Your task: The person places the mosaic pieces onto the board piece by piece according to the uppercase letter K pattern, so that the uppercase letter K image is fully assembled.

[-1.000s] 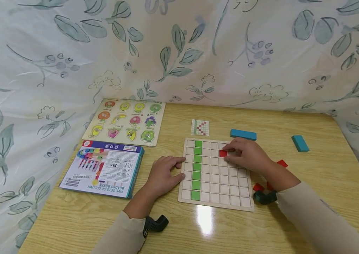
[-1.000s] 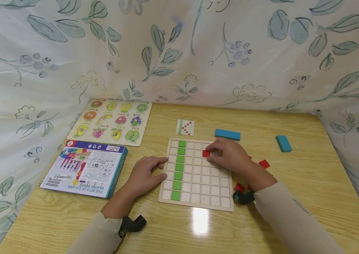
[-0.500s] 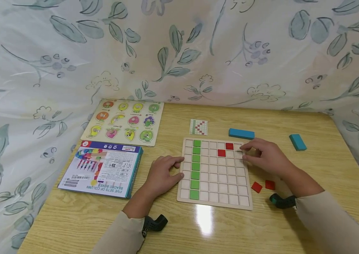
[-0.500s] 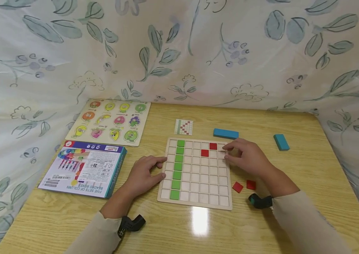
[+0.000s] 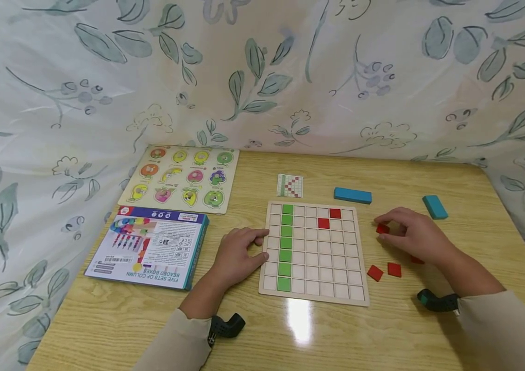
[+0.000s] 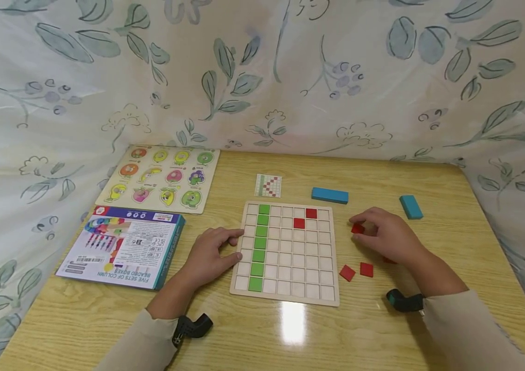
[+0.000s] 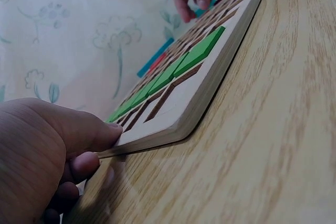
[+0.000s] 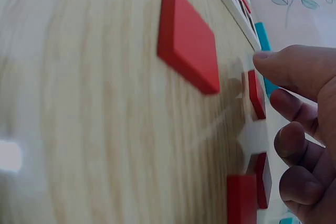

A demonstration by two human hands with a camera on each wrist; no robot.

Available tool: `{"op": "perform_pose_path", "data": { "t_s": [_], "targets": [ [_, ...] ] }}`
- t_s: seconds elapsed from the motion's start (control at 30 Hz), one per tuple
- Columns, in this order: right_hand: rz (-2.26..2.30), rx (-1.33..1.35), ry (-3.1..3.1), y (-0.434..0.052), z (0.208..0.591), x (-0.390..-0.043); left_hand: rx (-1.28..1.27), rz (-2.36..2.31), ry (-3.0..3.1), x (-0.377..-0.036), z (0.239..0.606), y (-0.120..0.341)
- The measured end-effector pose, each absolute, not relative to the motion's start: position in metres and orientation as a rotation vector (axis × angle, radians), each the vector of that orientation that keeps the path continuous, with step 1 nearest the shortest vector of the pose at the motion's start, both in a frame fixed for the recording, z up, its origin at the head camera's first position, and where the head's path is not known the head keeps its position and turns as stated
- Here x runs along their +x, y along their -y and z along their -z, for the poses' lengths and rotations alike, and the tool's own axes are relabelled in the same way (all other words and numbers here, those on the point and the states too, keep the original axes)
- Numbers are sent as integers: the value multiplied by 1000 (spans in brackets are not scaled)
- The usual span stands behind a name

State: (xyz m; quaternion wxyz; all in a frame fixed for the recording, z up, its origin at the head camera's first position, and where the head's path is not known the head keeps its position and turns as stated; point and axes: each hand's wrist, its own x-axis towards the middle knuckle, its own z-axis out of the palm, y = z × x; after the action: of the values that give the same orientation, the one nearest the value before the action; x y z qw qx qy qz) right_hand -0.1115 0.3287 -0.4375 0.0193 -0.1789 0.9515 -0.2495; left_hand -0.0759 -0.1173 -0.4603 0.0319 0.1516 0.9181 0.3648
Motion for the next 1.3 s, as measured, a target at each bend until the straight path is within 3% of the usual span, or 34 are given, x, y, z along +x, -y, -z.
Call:
{"op": "perform_pose_path", "data": {
  "t_s": [0.47,1.3],
  "targets": [
    [713,-424,-2946,-333,441,-108,454,-1126,-2830,-73,461,118],
    [754,-589,-2907,-288,428,-113,480,-1118,-2828,-78,461,119]
  ]
}}
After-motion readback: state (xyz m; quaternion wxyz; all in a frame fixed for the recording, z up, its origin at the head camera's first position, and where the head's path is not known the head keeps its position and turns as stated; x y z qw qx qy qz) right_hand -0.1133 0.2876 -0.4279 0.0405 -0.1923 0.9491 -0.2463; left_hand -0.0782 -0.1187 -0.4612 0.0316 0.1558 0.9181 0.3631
